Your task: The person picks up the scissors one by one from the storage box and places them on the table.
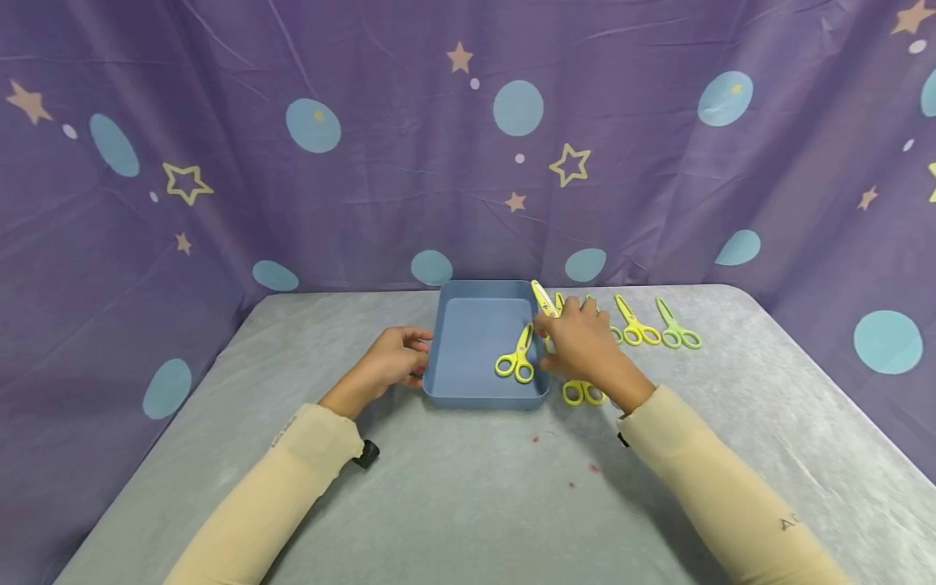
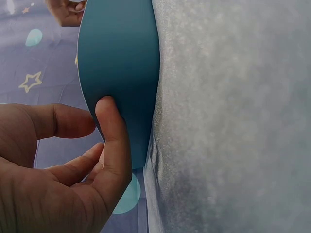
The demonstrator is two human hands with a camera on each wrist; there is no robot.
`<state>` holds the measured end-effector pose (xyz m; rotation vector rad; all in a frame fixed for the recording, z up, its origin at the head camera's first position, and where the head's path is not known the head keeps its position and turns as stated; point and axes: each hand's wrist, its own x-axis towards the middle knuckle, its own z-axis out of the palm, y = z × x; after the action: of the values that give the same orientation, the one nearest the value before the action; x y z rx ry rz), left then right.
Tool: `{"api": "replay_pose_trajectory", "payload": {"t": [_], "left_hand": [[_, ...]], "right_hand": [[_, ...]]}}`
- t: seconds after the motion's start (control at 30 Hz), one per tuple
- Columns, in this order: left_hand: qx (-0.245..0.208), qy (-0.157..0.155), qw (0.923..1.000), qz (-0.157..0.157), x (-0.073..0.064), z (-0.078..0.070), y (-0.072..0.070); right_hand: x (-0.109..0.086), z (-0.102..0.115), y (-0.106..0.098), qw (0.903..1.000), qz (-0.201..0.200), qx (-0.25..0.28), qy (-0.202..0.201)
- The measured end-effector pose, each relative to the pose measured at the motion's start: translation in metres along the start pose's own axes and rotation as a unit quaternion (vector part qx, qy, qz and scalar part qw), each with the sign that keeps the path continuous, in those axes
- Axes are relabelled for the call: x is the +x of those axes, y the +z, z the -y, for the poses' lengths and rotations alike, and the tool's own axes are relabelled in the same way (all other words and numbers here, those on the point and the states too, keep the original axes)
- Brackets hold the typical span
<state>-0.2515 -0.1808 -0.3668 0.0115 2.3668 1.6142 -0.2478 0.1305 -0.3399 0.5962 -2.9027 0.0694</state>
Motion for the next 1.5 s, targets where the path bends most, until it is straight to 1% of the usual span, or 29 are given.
{"api": "replay_pose_trajectory", "payload": {"t": [0.33, 0.47, 0.77, 0.9, 1.07, 1.23, 1.5], "left_hand": [[0.000, -0.003, 1.0000, -0.003, 0.001, 0.001, 0.000], [-0.003, -0.002, 1.0000, 0.000, 0.001, 0.000, 0.000], [-0.003, -0.002, 1.0000, 0.006, -0.001, -0.001, 0.000], [-0.006, -0.003, 1.0000, 0.005, -0.001, -0.001, 0.000], [-0.006, -0.003, 1.0000, 0.001, 0.000, -0.001, 0.000], [-0.002, -0.001, 1.0000, 0.002, 0.000, -0.002, 0.000], [-0.004, -0.004, 1.0000, 0.001, -0.001, -0.002, 0.001]], "right_hand": [[-0.016, -0.021, 0.000, 0.9998, -0.007, -0.009, 0.014], [-0.024, -0.030, 0.001, 0.9997, -0.001, -0.003, 0.025], [-0.045, -0.055, 0.000, 0.9993, 0.006, -0.006, 0.036], [-0.055, -0.068, 0.000, 0.9992, 0.012, -0.005, 0.038], [-0.066, -0.084, 0.000, 0.9989, 0.018, 0.021, 0.037], [-0.075, -0.097, -0.002, 0.9975, 0.025, 0.046, 0.048], [-0.090, -0.117, -0.002, 0.9943, 0.053, 0.073, 0.057]]}}
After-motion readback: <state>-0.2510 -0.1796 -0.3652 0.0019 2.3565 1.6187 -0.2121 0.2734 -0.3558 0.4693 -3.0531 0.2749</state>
